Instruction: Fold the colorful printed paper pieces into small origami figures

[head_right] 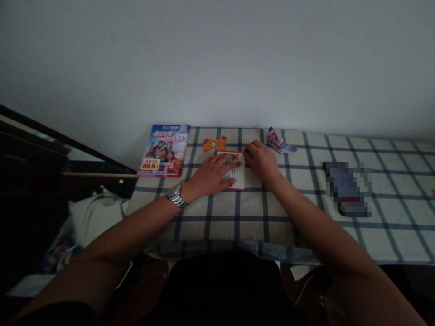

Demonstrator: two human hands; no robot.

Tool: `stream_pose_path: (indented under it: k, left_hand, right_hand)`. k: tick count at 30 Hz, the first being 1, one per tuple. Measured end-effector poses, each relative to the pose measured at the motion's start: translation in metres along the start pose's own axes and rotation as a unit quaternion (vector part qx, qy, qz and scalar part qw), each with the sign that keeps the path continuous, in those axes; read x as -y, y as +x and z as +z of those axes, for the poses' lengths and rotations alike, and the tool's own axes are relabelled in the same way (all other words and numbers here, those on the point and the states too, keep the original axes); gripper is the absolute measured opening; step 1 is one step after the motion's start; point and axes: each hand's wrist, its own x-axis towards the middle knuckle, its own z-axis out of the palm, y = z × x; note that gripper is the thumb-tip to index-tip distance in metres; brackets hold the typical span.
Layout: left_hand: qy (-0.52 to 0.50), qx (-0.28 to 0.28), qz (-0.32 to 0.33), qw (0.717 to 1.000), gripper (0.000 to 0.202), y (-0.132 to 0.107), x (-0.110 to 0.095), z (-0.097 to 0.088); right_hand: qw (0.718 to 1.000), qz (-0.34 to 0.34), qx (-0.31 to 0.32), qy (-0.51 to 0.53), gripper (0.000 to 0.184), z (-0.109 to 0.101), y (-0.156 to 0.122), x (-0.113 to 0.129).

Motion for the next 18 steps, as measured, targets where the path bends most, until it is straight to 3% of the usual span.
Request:
stream_pose_path:
  k: [8,14,18]
  left_hand:
    - [0.001,0.004,-0.005,1.0,0.055,-0.001,0.0,0.0]
    - [-0.002,0.001,-0.005,1.0,0.055,-0.001,0.001,0.001]
    - [-0.007,-0.002,-0.005,1.0,0.054,-0.001,0.001,0.002]
  right_hand:
    - [1.0,0.02,-0.007,-0.005,0.009,0.003,0.015,-0.007]
    - [0.997,-0.001,-0.049,0.064,0.013,0.001,0.004,-0.008]
    - [0.995,-0.027,-0.036,0.089,0.015,-0.003,-0.012,-0.001]
